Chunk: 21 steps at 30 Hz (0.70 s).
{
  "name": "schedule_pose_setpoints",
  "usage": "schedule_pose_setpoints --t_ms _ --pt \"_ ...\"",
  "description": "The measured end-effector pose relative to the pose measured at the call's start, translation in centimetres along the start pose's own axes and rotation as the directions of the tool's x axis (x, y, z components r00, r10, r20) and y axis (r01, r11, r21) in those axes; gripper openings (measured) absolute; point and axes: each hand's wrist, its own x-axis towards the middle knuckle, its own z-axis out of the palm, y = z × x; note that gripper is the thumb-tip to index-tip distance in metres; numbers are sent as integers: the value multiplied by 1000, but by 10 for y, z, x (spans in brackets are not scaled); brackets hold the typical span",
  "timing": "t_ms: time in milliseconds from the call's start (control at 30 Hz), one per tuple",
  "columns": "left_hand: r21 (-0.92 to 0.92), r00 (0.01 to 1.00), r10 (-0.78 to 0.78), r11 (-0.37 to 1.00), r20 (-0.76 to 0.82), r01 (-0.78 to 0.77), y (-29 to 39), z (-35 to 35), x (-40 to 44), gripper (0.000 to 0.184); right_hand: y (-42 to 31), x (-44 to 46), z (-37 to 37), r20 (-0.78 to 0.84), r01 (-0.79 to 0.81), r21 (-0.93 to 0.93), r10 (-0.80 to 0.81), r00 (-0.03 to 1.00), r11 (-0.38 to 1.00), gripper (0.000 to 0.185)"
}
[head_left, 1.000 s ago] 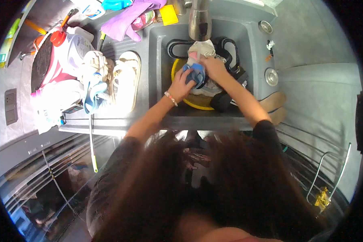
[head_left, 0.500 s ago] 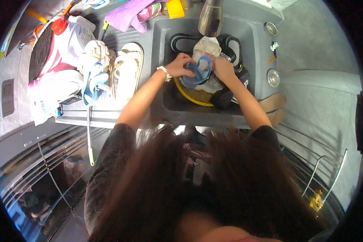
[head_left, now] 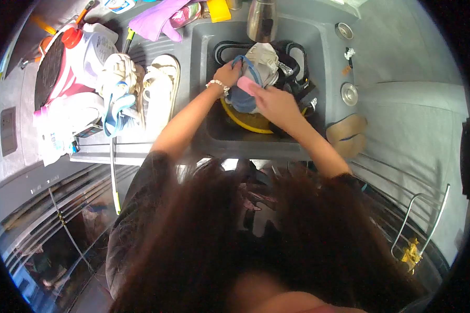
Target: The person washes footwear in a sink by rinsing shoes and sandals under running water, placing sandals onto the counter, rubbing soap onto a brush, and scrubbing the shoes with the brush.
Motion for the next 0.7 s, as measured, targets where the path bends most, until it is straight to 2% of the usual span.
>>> schedule_pose_setpoints --t_ms 33,67,100,133,167,200,267,300,333,400,467,500,533,600,667,700 --pt "57 997 -31 998 77 27 7 0 1 56 0 9 13 87 -29 -71 35 996 997 26" --pt "62 996 -25 998 83 20 13 1 -3 56 5 16 25 170 -51 -142 75 982 988 25" --pt "31 992 41 999 121 -45 18 3 -12 54 17 25 35 164 -59 -142 82 983 988 25" --pt "-6 982 105 994 156 -106 23 3 -21 52 31 34 41 101 -156 -163 174 980 974 22" --pt "-50 984 103 994 146 -97 29 4 -29 50 41 36 49 42 -251 -180 262 964 951 21" --pt "-57 983 101 994 151 -94 25 10 -28 50 38 30 51 49 -254 -185 267 963 950 21" --pt "18 995 97 995 22 -98 21 18 -21 47 24 18 55 97 -222 -13 223 970 975 25" --pt "40 998 61 997 12 -62 17 16 -18 43 17 6 65 226 -180 8 174 958 984 27" --pt "36 998 65 997 6 -66 17 16 -19 43 3 -8 57 273 -114 -14 114 955 993 29" --pt "11 998 61 998 -5 -61 13 21 -31 39 13 -9 52 305 -88 -97 114 945 991 30" --pt "34 997 78 996 -7 -78 18 21 -34 36 59 13 63 94 -189 -231 216 972 954 30" --pt "62 990 141 988 -7 -140 18 24 -34 34 60 24 46 51 -251 -133 260 964 959 28" --pt "90 979 204 975 -10 -202 19 26 -34 32 60 21 50 48 -251 -135 259 965 959 28" --pt "108 975 213 972 -56 -207 16 32 -32 33 45 11 49 274 -137 -210 193 942 968 24" --pt "62 995 -1 998 -101 7 18 35 -46 37 17 -17 36 359 -118 -32 122 925 993 24" --pt "8 994 -54 998 -94 55 12 41 -49 53 27 -21 36 360 -140 30 120 925 990 25"
